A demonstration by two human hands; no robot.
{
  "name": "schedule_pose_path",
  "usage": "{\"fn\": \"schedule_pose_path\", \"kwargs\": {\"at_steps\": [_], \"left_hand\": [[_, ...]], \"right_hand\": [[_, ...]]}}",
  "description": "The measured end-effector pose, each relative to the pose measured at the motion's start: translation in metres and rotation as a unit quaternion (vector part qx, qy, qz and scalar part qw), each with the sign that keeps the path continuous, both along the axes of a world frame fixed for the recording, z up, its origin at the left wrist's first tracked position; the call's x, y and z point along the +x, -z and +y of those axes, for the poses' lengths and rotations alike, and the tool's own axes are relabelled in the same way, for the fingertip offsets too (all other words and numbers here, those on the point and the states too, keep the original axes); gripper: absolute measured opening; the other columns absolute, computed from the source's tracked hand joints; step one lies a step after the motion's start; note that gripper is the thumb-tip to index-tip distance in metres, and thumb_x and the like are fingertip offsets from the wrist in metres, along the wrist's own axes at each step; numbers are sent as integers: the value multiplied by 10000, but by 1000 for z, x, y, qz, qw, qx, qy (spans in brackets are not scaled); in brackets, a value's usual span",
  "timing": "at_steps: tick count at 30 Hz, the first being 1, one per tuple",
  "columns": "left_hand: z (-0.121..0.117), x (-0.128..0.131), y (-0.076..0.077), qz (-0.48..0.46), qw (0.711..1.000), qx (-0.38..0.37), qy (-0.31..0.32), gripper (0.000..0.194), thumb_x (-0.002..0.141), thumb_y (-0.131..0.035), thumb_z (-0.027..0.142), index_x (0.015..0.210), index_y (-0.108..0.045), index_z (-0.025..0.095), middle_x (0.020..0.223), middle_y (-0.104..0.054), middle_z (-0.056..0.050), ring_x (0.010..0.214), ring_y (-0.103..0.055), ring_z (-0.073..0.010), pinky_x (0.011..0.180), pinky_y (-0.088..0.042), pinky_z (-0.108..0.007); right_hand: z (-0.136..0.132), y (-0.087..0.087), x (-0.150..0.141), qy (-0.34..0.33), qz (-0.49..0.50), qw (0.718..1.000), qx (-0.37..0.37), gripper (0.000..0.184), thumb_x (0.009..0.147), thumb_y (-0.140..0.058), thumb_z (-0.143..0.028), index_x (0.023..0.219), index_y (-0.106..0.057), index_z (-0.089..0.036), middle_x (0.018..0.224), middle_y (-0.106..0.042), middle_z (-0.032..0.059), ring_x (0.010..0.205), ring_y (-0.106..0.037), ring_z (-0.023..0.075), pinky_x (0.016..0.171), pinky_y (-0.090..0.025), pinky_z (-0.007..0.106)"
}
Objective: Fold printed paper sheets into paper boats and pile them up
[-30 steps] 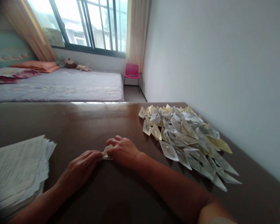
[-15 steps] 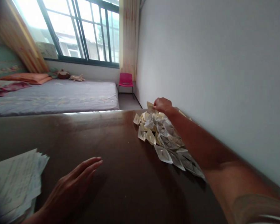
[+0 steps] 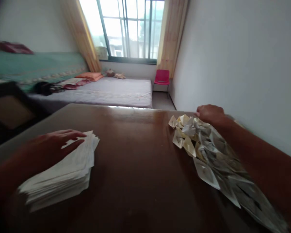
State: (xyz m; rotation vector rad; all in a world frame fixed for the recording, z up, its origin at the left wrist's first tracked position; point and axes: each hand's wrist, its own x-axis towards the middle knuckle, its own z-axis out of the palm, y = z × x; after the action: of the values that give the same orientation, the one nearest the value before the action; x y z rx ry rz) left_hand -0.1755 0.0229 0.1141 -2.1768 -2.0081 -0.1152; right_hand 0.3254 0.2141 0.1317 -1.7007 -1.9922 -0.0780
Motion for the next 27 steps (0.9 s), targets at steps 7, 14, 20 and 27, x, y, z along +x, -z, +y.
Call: {"fn": "schedule_pose_path", "kwargs": {"at_steps": [7, 14, 20, 27], "left_hand": [[9, -25, 18, 29, 964, -254, -67, 649, 680, -679, 516, 1239, -601, 195, 1324, -575, -129, 1187, -547, -321, 928, -438, -360], [14, -9, 30, 45, 962, -263, -52, 573, 652, -699, 544, 1087, -656, 173, 1143, -646, -148, 1022, -607, -301, 805, -459, -309], [15, -14, 29, 64, 961, -264, -45, 398, 702, -685, 475, 973, -680, 183, 1075, -654, -113, 890, -624, -258, 723, -439, -291], [19, -19, 31, 56, 966, -250, -37, 228, 756, -637, 342, 933, -706, 217, 1018, -682, -68, 891, -615, -222, 710, -410, -268]], "right_hand": [[-106, 41, -132, -279, -107, 953, -41, 232, 887, -528, -400, 1019, -698, -312, 993, -710, 41, 701, -658, 181, 603, -428, 295], [-157, 85, -207, -388, -86, 909, -127, 250, 933, -446, -284, 1011, -683, -276, 935, -697, 33, 807, -656, 177, 666, -433, 267], [-143, 118, -213, -387, 15, 905, -175, 242, 936, -445, -314, 991, -675, -266, 955, -687, 15, 798, -656, 159, 703, -447, 265], [-142, 124, -214, -410, 34, 892, -188, 247, 921, -455, -317, 966, -690, -258, 930, -693, 29, 759, -650, 161, 681, -458, 273]]}}
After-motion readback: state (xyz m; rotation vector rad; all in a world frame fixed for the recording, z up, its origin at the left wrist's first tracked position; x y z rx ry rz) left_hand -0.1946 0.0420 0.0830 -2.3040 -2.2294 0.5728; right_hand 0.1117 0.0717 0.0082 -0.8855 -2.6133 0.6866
